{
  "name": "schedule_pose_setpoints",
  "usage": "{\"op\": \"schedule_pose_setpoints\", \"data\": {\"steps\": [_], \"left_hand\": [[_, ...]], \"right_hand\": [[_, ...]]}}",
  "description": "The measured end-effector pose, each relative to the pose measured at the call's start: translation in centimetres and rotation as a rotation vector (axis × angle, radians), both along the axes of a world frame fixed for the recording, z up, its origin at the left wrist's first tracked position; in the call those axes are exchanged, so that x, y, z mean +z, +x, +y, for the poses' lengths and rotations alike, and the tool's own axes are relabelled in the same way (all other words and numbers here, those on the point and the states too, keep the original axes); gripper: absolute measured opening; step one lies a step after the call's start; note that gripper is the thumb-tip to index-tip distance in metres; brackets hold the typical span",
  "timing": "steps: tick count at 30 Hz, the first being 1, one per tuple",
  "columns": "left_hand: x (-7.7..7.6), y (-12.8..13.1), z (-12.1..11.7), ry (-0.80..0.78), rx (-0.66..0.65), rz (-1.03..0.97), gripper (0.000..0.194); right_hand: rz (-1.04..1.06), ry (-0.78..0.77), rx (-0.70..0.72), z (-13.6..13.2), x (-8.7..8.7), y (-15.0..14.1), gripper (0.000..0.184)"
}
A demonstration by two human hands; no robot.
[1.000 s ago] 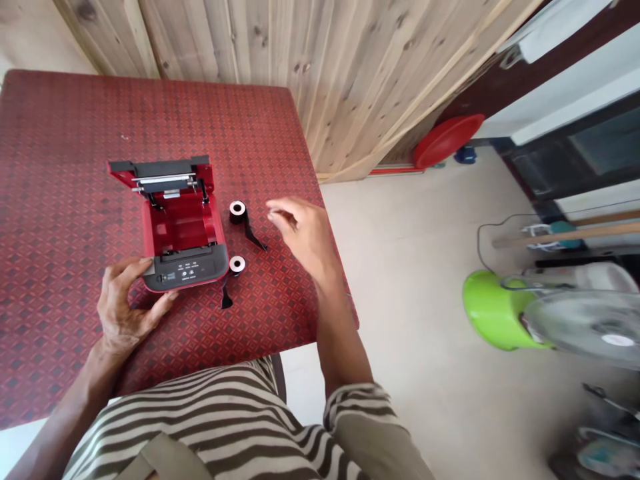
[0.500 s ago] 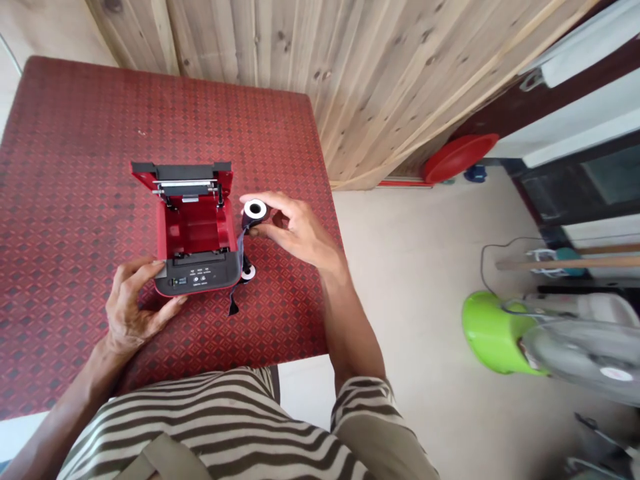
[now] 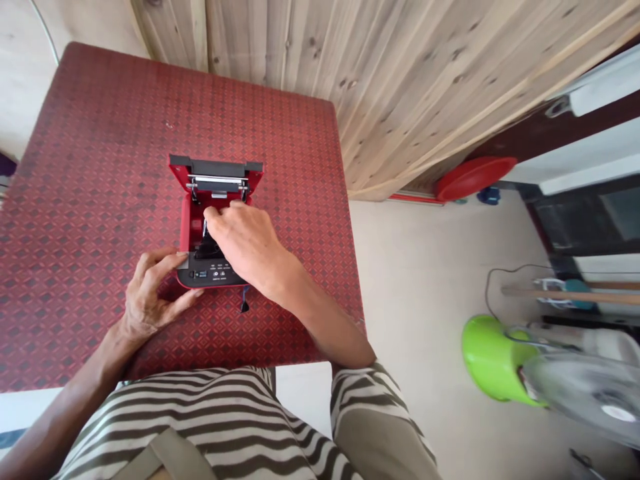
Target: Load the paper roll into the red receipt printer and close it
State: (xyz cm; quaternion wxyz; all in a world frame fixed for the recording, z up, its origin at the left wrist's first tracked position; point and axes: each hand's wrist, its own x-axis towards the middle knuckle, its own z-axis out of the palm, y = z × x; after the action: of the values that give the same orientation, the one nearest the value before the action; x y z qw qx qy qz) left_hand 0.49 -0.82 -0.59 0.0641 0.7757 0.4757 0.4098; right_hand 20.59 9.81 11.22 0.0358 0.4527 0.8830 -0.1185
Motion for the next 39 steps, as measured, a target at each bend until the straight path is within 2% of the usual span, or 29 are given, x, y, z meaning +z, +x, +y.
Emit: {"op": "schedule_pose_setpoints", "data": {"steps": [3, 8, 11, 17, 20, 24, 31, 35, 39], "left_hand": [[0.1, 0.1, 0.0, -0.008, 0.000, -0.003, 0.068], [0.1, 0.1, 0.0, -0.024, -0.003, -0.008, 0.065], [0.1, 0.1, 0.0, -0.020, 0.002, -0.005, 0.065], [0.0, 0.0, -0.1, -0.034, 0.020, -0.004, 0.063], [0.0, 0.0, -0.1, -0.038, 0.018, -0.003, 0.065], [0.0, 0.0, -0.1, -0.021, 0.016, 0.008, 0.066], [-0.1, 0.0, 0.1, 0.013, 0.031, 0.020, 0.065], [0.9, -0.3, -0.3, -0.007, 0.009, 0.014, 0.062], [3.6, -1.0, -0.2, -0.144, -0.033, -0.144, 0.065]], "right_hand": [[-0.031, -0.009, 0.001, 0.8, -0.6, -0.4, 0.027], [0.027, 0.050, 0.043, 1.9, -3.0, -0.4, 0.022], [0.078, 0.072, 0.033, 1.9, -3.7, -0.5, 0.021], [0.090, -0.028, 0.028, 1.2, -2.2, 0.3, 0.035], [0.248, -0.080, 0.108, 0.6, -1.2, 1.8, 0.040], [0.441, -0.148, 0.222, -0.3, -1.0, 3.5, 0.028], [0.566, -0.172, 0.238, -0.8, -1.8, 4.0, 0.020], [0.621, -0.136, 0.215, -0.9, -2.4, 4.2, 0.013], [0.667, -0.027, 0.188, -1.3, -3.1, 4.3, 0.015]]}}
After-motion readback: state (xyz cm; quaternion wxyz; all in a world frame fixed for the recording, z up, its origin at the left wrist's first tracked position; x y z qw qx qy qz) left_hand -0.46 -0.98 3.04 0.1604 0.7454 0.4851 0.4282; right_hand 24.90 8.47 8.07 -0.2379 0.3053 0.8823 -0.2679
